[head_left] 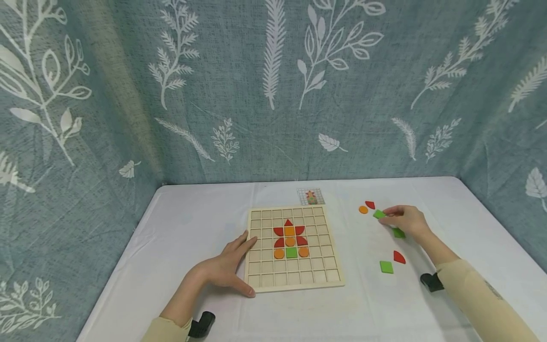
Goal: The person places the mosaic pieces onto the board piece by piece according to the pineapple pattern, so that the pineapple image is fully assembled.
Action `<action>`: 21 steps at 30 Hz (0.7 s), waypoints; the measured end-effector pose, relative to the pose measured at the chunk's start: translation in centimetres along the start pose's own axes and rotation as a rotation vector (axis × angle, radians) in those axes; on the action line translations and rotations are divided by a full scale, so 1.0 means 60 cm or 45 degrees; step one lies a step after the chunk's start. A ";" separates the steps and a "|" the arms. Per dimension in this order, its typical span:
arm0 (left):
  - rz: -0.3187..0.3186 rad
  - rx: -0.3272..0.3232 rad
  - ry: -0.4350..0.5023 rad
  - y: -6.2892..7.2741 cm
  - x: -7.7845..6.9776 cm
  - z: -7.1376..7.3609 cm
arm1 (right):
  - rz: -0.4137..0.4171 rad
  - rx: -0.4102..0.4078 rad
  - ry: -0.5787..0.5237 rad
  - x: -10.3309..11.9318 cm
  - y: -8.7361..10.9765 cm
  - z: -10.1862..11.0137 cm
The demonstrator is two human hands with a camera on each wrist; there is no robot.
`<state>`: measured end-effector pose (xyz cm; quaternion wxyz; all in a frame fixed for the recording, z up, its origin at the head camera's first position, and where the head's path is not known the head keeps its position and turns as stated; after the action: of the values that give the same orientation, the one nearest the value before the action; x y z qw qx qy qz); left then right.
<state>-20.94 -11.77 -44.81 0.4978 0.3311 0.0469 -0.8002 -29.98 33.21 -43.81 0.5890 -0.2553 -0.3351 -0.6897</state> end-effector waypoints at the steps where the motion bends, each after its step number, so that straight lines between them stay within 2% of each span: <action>1: 0.000 0.000 0.001 0.000 0.000 0.000 | 0.010 0.004 -0.008 0.002 0.001 -0.002; 7: 0.010 0.005 -0.003 0.000 -0.001 0.000 | 0.069 0.064 -0.080 0.023 0.014 -0.025; 13: 0.024 0.023 -0.017 0.001 -0.004 0.004 | 0.132 0.152 -0.223 0.064 0.036 -0.064; 21: 0.055 0.047 -0.024 -0.002 -0.001 0.007 | 0.230 0.265 -0.288 0.109 0.070 -0.124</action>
<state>-21.20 -11.85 -44.50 0.5092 0.3335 0.0202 -0.7932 -26.66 22.99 -43.02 0.6304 -0.2982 -0.4445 -0.5623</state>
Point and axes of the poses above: each hand's wrist, its own y-axis away from the middle knuckle, its own z-axis out of the back of the hand, x = y × z, the point moved 6 cm from there along -y, towards the middle knuckle, and after that the axes turned 6 degrees about -y, right-handed, at the moved point
